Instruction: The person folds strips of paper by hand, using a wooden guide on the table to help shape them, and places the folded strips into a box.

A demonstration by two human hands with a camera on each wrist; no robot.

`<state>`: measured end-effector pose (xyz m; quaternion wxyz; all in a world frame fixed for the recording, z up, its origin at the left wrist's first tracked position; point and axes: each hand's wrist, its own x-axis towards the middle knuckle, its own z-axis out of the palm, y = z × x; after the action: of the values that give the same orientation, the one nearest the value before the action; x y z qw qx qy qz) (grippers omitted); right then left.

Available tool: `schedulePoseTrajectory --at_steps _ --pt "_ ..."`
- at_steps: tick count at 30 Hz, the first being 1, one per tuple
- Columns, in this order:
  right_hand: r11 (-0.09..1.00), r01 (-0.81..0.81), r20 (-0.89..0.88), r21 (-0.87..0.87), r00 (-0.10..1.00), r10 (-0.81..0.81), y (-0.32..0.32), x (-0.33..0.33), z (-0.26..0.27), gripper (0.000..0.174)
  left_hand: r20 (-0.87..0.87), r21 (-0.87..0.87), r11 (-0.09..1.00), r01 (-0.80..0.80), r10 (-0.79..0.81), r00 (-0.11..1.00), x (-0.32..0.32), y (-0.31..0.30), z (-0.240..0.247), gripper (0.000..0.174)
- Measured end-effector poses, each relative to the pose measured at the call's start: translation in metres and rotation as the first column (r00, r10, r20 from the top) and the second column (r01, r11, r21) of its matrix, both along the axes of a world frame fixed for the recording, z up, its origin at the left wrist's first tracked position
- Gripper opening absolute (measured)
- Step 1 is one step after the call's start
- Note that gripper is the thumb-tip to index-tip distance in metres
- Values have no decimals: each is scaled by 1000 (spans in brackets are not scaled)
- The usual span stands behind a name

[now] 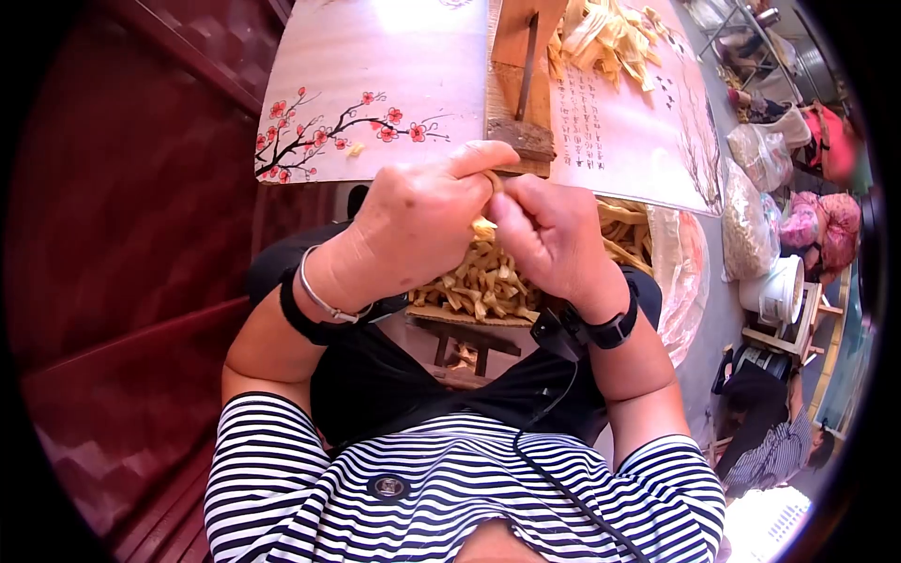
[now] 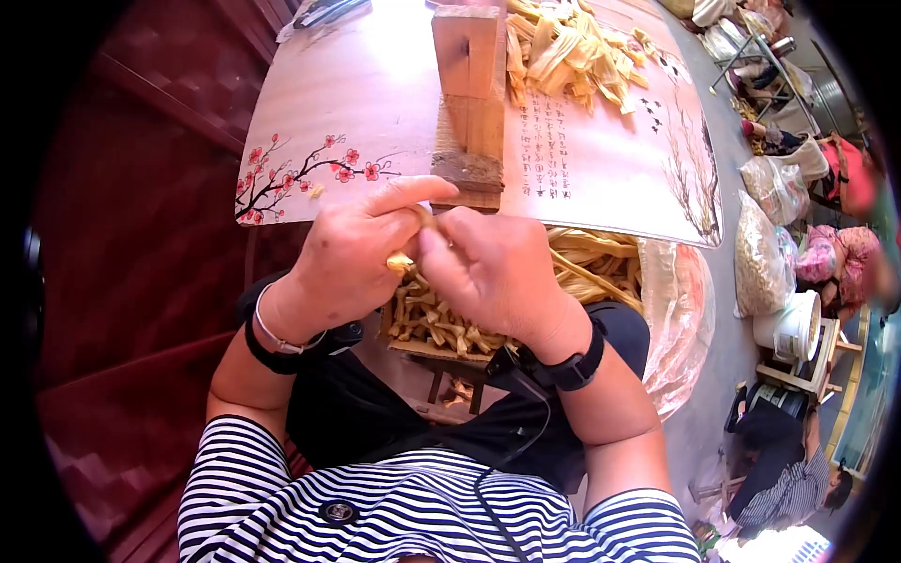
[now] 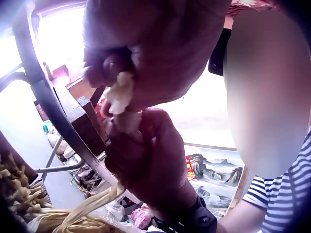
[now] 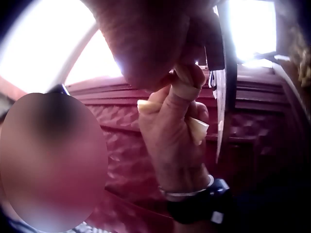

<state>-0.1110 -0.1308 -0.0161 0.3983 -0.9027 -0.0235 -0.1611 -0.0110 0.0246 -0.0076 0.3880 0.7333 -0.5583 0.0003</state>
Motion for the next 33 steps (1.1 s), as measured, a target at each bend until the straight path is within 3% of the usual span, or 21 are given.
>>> schedulePoseTrajectory --at_steps 1,2,4,5,8,9,12,13,15,16,17,19,21,23,26,28,29,30,32,33 --pt "989 29 -50 146 999 -22 -1 1 -3 31 24 -62 998 24 -23 999 2 -2 -3 3" --pt "942 35 -193 334 981 32 -2 1 1 34 -66 -129 991 21 -30 997 5 -1 -2 4" --pt "751 125 -420 649 882 216 -9 -2 13 41 -240 -261 965 -4 -61 969 11 1 9 8" --pt "676 78 -384 733 868 315 -10 -3 15 47 -506 -258 965 -42 -98 857 15 9 19 13" --pt "252 146 -257 956 831 494 -16 -2 4 46 -770 -423 879 -222 -220 599 22 7 6 17" --pt "180 98 -179 979 835 521 -16 -3 -1 44 -731 -406 892 -199 -186 657 24 4 2 25" --pt "265 163 -273 950 848 455 -17 -1 -1 43 -833 -302 948 -101 -212 511 22 7 8 30" --pt "278 198 -313 940 822 475 -16 -1 0 41 -879 -300 952 -69 -248 407 20 5 5 27" --pt "313 262 -395 913 760 516 -15 -1 6 38 -896 -268 963 32 -261 359 17 4 3 22" --pt "312 266 -393 912 786 478 -17 -1 9 36 -904 -253 964 83 -266 335 16 4 3 19" --pt "311 271 -390 911 810 437 -20 -3 12 33 -916 -266 964 17 -258 309 13 4 5 4" --pt "335 286 -400 898 847 350 -30 -5 18 27 -913 -290 955 -56 -259 314 13 5 3 3" --pt "504 283 -421 816 889 181 -30 -7 20 26 -919 -339 931 -133 -298 259 15 2 -4 3" --pt "616 303 -367 727 930 -23 -32 -3 18 25 -912 -328 916 -230 -243 331 17 -7 -7 4" --pt "768 326 -116 551 941 -317 -36 13 7 26 -871 -246 923 -296 -77 486 20 -23 -4 7" --pt "864 350 -3 363 927 -375 -43 25 -2 26 -814 -121 944 -307 83 576 25 -31 4 9" --pt "888 387 29 247 913 -406 -46 32 -5 25 -694 -129 938 -321 146 705 31 -37 -8 13" --pt "896 424 64 129 899 -434 -50 38 -9 24 -618 -42 934 -354 255 744 35 -42 -14 14" --pt "876 475 21 90 878 -478 -58 44 -14 23 -430 121 891 -437 444 786 35 -49 -17 16" --pt "851 519 4 72 854 -521 -63 45 -14 23 -433 87 887 -453 443 785 37 -50 -15 17"
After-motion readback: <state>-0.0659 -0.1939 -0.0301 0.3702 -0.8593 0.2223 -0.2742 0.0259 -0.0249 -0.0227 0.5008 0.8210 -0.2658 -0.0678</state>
